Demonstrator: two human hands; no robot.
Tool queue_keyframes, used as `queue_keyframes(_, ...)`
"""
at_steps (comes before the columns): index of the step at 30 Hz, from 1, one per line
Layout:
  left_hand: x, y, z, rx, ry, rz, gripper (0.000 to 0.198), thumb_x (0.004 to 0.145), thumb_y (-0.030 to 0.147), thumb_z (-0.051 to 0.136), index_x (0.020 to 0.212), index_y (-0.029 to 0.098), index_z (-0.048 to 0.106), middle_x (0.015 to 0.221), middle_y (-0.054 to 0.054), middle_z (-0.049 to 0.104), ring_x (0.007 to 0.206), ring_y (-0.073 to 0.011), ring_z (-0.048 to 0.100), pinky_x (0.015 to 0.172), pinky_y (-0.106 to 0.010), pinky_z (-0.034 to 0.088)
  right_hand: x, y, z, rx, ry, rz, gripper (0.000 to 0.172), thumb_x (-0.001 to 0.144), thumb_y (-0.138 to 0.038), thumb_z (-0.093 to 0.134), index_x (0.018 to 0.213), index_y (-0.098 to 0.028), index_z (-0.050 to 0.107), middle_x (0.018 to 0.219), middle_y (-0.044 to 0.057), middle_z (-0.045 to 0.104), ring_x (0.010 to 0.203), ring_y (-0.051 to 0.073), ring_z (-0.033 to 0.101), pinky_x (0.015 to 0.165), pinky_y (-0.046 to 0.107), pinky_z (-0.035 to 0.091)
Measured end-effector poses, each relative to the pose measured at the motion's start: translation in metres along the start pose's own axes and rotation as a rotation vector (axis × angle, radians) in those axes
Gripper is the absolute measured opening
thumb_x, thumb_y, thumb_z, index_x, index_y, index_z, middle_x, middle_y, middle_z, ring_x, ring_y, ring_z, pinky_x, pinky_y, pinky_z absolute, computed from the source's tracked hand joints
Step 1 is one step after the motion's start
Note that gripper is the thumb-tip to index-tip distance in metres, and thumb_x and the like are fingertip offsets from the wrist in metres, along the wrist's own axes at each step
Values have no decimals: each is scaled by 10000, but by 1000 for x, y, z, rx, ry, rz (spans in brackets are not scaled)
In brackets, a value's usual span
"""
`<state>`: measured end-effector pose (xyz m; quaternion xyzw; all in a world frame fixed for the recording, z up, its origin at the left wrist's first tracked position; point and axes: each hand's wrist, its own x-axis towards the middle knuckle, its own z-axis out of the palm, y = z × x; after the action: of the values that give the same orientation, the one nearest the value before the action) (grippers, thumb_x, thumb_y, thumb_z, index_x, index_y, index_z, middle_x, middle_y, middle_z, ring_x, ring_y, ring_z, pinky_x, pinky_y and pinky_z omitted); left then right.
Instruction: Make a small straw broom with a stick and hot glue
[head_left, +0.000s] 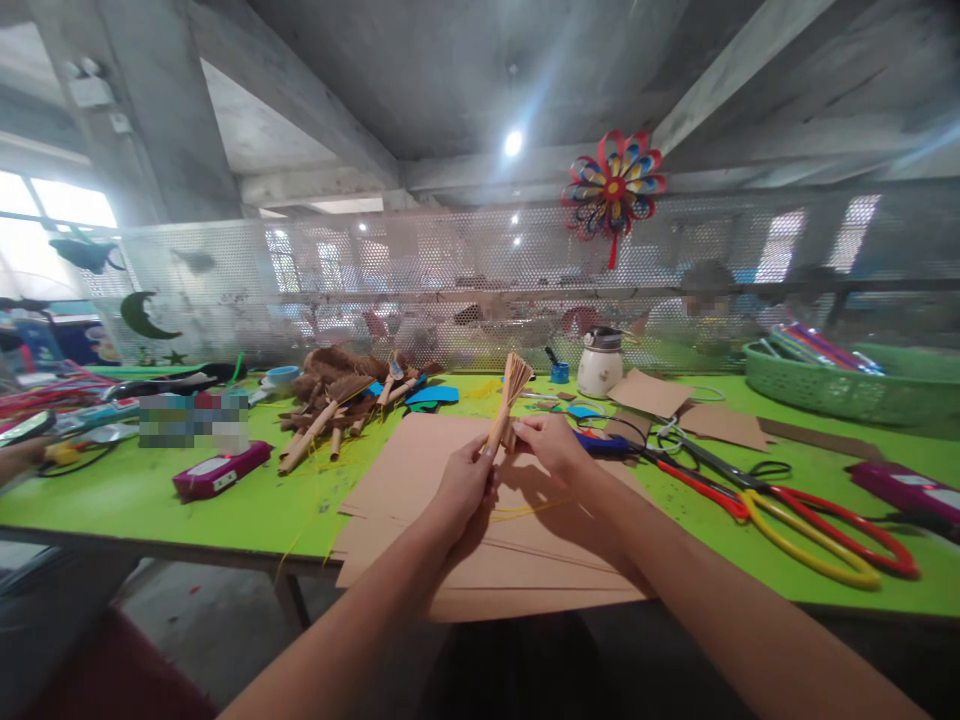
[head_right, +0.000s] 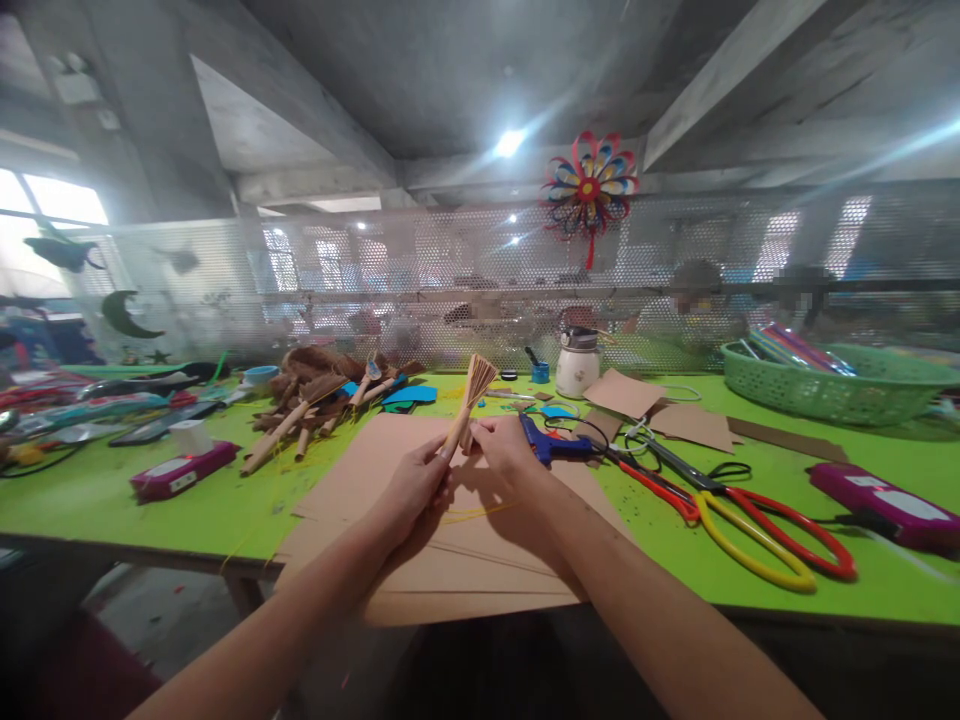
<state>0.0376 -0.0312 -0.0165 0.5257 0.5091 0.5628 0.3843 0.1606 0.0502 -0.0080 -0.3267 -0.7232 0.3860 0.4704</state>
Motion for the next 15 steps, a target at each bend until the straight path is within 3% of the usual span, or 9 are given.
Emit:
queue_keyframes(9,1,2,2,134,54,99,379,810,365,503,1067,128,650,435,48,454,373,-71,372,399,-175,289,-9,-15,-3,-23,30,58,251,709,-374,476,546,-185,497,526,-8,518,493,130,466,481,246,367)
queue_keyframes(15,1,3,2,153,82,110,337,798,319,504,1025,135,671,448,38,470,383,-85,380,400,-182,278,-10,-19,-2,-154,35,4,254,723,-323,462,508,-189,457,502,-23,442,486,116,372,476,249,278)
